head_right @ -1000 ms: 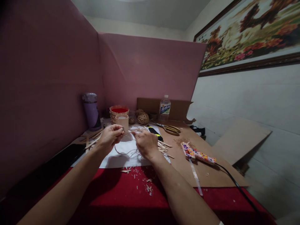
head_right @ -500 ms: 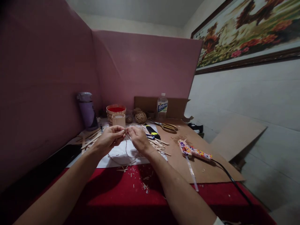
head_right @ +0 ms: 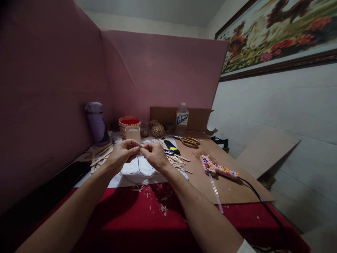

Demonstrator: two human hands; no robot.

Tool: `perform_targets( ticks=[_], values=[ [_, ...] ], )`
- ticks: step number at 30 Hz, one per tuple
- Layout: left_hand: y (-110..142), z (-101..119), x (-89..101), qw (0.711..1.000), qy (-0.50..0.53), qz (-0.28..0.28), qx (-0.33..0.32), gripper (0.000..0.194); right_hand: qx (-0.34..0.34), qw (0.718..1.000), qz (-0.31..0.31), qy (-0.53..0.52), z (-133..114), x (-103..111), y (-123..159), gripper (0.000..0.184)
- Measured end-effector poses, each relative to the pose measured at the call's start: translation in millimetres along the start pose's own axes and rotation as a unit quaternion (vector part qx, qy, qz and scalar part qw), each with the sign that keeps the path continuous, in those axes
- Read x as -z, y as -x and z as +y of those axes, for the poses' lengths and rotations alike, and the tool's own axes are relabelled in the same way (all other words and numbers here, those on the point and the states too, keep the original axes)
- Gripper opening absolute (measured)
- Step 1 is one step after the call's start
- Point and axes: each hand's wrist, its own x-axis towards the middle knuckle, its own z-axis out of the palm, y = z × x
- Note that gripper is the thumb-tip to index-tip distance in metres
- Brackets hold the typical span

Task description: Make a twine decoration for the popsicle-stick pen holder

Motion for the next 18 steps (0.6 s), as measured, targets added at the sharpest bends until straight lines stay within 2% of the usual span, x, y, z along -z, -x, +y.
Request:
perform_targets(
  ticks=[9,18],
  values=[
    [-1.3,1.4,-2.7,0.997,-0.06,0.025,-0.031,0.011,-0.04,0.998,-0.027,-0.047,3.9,1.7,-0.8,0.02],
    [-0.9,0.0,-2.4,1.0,-0.015,0.011,0.001,0.017,-0.072,0.991,-0.022,-0.11,2.6,1.6,0.8,0.019]
  ],
)
